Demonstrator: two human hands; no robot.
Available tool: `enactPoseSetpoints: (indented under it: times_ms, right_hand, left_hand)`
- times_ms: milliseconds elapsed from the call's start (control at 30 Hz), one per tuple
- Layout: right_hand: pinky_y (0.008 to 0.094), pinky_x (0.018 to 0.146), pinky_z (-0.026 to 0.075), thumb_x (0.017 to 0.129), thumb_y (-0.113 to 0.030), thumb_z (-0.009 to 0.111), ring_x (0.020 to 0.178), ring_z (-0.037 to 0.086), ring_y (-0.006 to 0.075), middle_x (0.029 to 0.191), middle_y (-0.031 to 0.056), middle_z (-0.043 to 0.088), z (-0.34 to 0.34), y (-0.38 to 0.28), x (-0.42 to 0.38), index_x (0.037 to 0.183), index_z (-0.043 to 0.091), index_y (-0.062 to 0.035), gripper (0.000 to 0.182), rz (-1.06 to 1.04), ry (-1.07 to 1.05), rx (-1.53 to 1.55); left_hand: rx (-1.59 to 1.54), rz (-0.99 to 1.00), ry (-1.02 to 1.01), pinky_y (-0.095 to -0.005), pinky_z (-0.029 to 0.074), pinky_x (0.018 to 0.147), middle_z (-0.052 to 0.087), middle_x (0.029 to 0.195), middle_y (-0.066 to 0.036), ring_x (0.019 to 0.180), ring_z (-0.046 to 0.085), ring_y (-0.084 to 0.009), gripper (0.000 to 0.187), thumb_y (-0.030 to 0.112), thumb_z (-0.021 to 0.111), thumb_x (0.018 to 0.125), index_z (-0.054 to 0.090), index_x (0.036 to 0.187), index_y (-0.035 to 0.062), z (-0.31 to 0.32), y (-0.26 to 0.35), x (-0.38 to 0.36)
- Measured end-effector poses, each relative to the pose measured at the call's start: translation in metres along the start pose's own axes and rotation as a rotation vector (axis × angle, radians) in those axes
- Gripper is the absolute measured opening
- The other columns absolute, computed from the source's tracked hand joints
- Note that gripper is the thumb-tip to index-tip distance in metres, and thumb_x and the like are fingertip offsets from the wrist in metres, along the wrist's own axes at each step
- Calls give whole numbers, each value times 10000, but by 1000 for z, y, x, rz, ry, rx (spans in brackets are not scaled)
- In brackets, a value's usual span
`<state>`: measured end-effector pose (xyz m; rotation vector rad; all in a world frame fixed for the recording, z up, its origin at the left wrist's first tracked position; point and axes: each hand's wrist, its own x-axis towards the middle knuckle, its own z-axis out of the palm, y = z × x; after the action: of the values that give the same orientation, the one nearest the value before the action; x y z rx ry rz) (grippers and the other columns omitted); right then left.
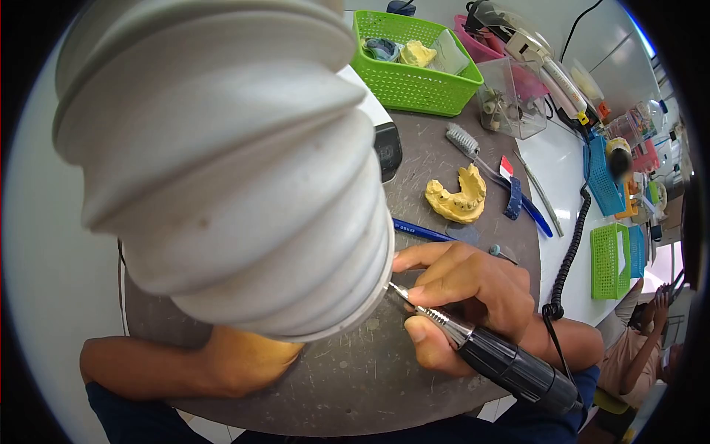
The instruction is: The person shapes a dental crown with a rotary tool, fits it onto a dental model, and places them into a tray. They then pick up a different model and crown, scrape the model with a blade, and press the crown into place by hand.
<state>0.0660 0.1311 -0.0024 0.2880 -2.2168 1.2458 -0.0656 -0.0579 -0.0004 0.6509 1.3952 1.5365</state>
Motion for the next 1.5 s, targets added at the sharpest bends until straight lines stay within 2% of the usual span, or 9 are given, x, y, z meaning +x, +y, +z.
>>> enactPoseSetpoints:
  times_ms: [200, 267, 367, 600, 867, 967, 1067, 1233, 1500]
  right_hand:
    - [485, 819, 599, 772, -68, 740, 644, 642, 203, 690, 107, 615, -1, -2, 2, 902, 634, 29, 194, 4, -20, -15]
    - [358, 737, 595, 675, 8, 772, 844, 736, 326, 788, 128, 660, -3, -5, 4, 874, 642, 33, 239, 15, -17, -26]
    - [487, 817, 599, 775, -70, 738, 640, 643, 210, 694, 113, 618, 1, 0, -1, 899, 631, 28, 191, 22, 18, -12]
    - [482, 829, 599, 777, -67, 738, 641, 644, 208, 686, 111, 617, -2, -1, 4, 916, 627, 21, 198, -34, -32, -54]
    - [399, 802, 583, 850, -107, 747, 873, 698, 283, 847, 150, 633, -2, -4, -3, 1048, 574, 13, 289, 13, 41, -11]
    - [360, 790, 567, 877, -141, 751, 942, 696, 280, 926, 178, 674, -11, -10, 2, 1102, 564, -1, 324, 28, -61, -111]
    - [315, 641, 576, 759, -130, 857, 789, 726, 247, 925, 154, 731, -4, -2, 1, 1036, 681, 2, 354, -39, 47, -68]
    - [298, 611, 560, 756, -153, 861, 751, 715, 223, 957, 142, 738, -5, -8, 2, 1031, 697, -14, 349, -58, -39, -28]
    - [291, 565, 534, 742, -94, 831, 674, 660, 184, 853, 108, 680, -15, -20, 4, 987, 731, -47, 269, 21, -52, -79]
  left_hand:
    - [142, -14, -3, -360, 493, 1047, 497, 1232, -161, 1187, 572, -245, 194, 12, 517, 1001, 503, 1195, 24, -3, 1, -1]
    - [189, -19, -4, -361, 493, 1048, 496, 1234, -161, 1187, 572, -244, 187, 13, 519, 1001, 507, 1188, 19, -5, 1, -1]
    - [258, -25, -7, -362, 492, 1050, 494, 1236, -161, 1189, 572, -244, 177, 16, 523, 1000, 513, 1177, 10, -7, 1, -1]
    - [422, -37, -9, -366, 490, 1053, 490, 1240, -161, 1191, 573, -243, 156, 21, 531, 999, 528, 1152, -10, -9, 0, -1]
    - [244, -77, 99, -318, 553, 947, 585, 1145, -142, 1086, 642, -220, 199, 81, 564, 1003, 528, 1176, -9, -7, -8, 3]
    - [143, 22, -30, -299, 576, 888, 629, 1079, -128, 1006, 677, -208, 235, 110, 576, 1006, 522, 1199, -12, -1, 0, 5]
    - [-40, -11, 31, -294, 579, 869, 640, 1079, -136, 980, 684, -196, 274, 118, 587, 1003, 524, 1229, -21, 3, 2, 5]
    - [203, -33, 45, -296, 579, 850, 645, 1084, -155, 963, 677, -197, 336, 110, 589, 1003, 508, 1295, -35, -3, -2, 3]
    - [81, -22, -17, -302, 558, 900, 643, 1091, -157, 1029, 653, -207, 347, 107, 577, 1009, 520, 1319, -40, 2, 7, 4]
